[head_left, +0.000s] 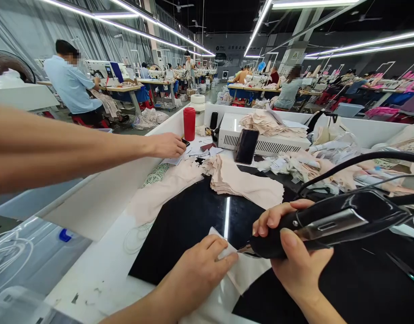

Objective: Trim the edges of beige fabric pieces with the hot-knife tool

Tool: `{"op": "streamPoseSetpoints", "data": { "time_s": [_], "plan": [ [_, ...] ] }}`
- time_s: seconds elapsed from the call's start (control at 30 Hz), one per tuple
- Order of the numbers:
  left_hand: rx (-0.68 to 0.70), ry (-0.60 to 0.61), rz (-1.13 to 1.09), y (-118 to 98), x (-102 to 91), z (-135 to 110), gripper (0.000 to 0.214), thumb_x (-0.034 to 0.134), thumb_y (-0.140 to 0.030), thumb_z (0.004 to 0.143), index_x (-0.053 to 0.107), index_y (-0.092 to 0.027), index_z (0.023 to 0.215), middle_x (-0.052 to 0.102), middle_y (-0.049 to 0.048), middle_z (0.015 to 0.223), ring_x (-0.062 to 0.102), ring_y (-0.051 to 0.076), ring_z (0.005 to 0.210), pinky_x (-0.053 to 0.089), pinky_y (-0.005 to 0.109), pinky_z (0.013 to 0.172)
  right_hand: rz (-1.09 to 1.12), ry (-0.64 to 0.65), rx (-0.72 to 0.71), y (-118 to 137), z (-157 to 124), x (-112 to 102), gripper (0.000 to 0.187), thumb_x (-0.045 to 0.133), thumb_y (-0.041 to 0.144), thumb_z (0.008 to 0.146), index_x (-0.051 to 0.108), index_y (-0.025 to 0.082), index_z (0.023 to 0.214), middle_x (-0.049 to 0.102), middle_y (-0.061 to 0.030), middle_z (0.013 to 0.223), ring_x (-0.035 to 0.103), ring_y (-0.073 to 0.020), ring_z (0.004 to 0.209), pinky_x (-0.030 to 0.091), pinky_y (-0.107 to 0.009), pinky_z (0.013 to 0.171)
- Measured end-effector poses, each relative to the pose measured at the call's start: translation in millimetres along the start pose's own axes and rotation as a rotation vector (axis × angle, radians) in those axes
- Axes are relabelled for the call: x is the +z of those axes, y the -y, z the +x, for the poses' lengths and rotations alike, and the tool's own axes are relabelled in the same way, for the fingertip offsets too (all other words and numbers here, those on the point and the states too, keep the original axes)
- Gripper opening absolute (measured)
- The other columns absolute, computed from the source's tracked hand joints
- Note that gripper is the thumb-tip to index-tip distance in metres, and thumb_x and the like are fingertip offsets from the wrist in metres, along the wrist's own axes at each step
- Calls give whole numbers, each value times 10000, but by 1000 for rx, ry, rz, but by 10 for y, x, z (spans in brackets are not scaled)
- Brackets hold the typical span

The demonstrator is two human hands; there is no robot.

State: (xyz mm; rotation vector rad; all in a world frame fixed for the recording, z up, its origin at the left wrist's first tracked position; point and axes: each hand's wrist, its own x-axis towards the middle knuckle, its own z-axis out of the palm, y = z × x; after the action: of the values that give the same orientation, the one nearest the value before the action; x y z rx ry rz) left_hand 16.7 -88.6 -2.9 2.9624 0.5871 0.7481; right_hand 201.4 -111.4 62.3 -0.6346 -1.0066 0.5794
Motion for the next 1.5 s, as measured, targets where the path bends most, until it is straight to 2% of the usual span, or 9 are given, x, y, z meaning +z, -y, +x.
{"op": "streamPoseSetpoints", "data": {
  "time_s": [0.2,0.37,0.6,0.73,0.93,1.1,1.33,1.5],
  "plan": [
    [-7,22,-6,-4,-7,1,363,561,-36,950,604,-158,1289,622,102,1157,611,235,1093,610,346,934,-15,-25,17,-24,-22,-8,261,737,241,905,597,269,1122,610,31,795,613,-141,625,569,-315,577],
    [-10,9,-2,9,-20,-5,340,553,-38,961,612,-170,1269,627,100,1159,621,234,1096,621,352,928,-19,-33,10,41,24,-33,276,765,248,879,600,260,1100,618,27,785,624,-145,623,572,-312,572],
    [52,-6,3,-14,-155,80,228,485,-65,1031,613,-99,1217,654,109,1150,630,212,1114,599,336,988,-49,-92,-15,240,109,-197,332,826,307,808,622,253,1064,622,26,738,606,-153,574,572,-312,516],
    [44,20,-25,-105,-192,136,212,473,-106,1052,602,-93,1219,662,97,1102,642,202,1051,615,314,912,-68,-112,-21,267,103,-314,322,821,278,804,629,255,1060,627,27,738,608,-156,577,581,-311,511],
    [-6,91,53,-301,-26,216,224,451,-54,1019,593,-134,1173,651,79,1029,652,191,957,601,306,857,-113,-111,-30,275,50,-464,314,800,242,812,625,257,1072,638,28,742,621,-165,583,584,-324,531],
    [-26,106,150,-350,119,195,161,510,-93,1016,588,-152,1143,653,70,1011,650,197,942,583,323,864,-133,-109,-24,317,21,-523,299,788,235,815,621,255,1063,635,28,734,623,-169,576,589,-339,531],
    [-8,45,177,-342,123,129,265,519,-117,1007,566,-104,1267,668,103,1118,639,221,1047,572,320,915,-132,-135,-2,343,1,-515,313,794,230,794,629,268,1057,635,31,725,622,-176,572,594,-350,529],
    [-49,83,158,-324,207,70,417,568,-103,950,530,-102,1365,650,110,1176,635,257,1110,586,326,903,-146,-132,1,352,9,-480,300,810,258,791,646,273,1042,630,31,713,614,-176,557,583,-342,507]
  ]
}}
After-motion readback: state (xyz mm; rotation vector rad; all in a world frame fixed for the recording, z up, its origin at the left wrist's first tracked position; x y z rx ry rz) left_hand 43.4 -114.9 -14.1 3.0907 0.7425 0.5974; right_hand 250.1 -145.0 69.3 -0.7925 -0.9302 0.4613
